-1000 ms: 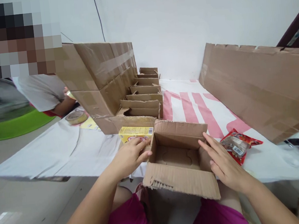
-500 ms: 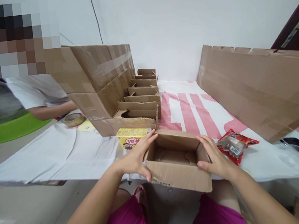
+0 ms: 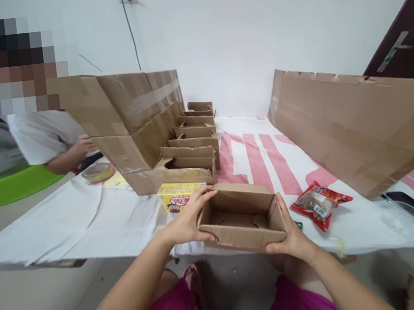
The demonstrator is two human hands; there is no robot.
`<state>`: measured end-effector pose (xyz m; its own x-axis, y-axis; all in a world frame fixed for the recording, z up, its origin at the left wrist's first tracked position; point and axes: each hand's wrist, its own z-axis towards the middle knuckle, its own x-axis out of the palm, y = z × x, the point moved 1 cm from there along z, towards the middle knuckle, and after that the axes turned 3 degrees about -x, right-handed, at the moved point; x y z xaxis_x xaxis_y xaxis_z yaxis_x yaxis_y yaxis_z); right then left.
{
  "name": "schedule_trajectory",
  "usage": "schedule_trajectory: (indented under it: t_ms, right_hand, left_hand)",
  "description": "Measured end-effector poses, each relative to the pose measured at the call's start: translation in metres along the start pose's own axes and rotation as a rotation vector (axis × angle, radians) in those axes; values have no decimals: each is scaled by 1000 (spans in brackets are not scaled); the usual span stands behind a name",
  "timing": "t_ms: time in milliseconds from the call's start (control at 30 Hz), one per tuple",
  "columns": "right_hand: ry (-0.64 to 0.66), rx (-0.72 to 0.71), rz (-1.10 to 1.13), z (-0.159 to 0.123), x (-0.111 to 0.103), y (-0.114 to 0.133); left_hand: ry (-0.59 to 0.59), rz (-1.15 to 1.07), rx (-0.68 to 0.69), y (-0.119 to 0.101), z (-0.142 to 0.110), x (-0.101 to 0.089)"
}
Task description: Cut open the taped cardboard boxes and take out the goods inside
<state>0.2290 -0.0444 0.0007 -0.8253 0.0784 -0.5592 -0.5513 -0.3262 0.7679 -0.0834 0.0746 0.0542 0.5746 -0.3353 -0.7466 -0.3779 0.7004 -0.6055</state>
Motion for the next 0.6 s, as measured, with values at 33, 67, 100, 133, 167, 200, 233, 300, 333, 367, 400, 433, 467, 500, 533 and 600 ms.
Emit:
schedule_trajectory:
  t_ms: [33,67,100,133,167,200,233,300,333,367,400,433,467,500,533,600]
  right_hand:
    - [-10,0,-4,1,-2,2]
    - [-24,-5,-25,3,-8,5]
    - [-46,-18,-55,6,-17,9]
    - [-78,-37,-87,11,-30,13]
    - [-113,-58,-115,17,-45,18]
    - [-149,-79,-140,26,-63,23]
    - [-179,-98,-162,37,-81,27]
    - [-201,-118,-216,65,-116,32]
    - [-193,-120,-236,81,-131,32]
    - [-183,-119,-242,98,-143,30]
    - [-177,-115,-232,113,-152,27]
    - [-162,-103,-212,127,-158,24]
    - [-159,-92,-198,138,-161,21]
    - [-151,-87,-189,144,-162,19]
    - [-138,-89,-185,147,-161,19]
    - [-109,-113,-186,138,-157,22]
  left_hand:
    - [-20,-24,10,-1,0,0]
    - [-44,-50,20,-3,1,0]
    - [-70,-73,29,-7,4,-1]
    - [-95,-91,41,-12,8,-3]
    - [-118,-100,55,-18,16,-7]
    - [-135,-102,71,-25,26,-11]
    - [-151,-96,87,-32,40,-16]
    - [-182,-84,112,-44,76,-29]
    - [-206,-86,119,-48,97,-35]
    - [-212,-96,125,-49,120,-40]
    - [-201,-113,118,-49,142,-43]
    - [-191,-153,86,-47,163,-46]
    - [-165,-197,37,-44,180,-47]
    - [-140,-231,-27,-41,193,-46]
    - [-123,-260,-75,-39,201,-45]
    - [-126,-290,-105,-41,199,-40]
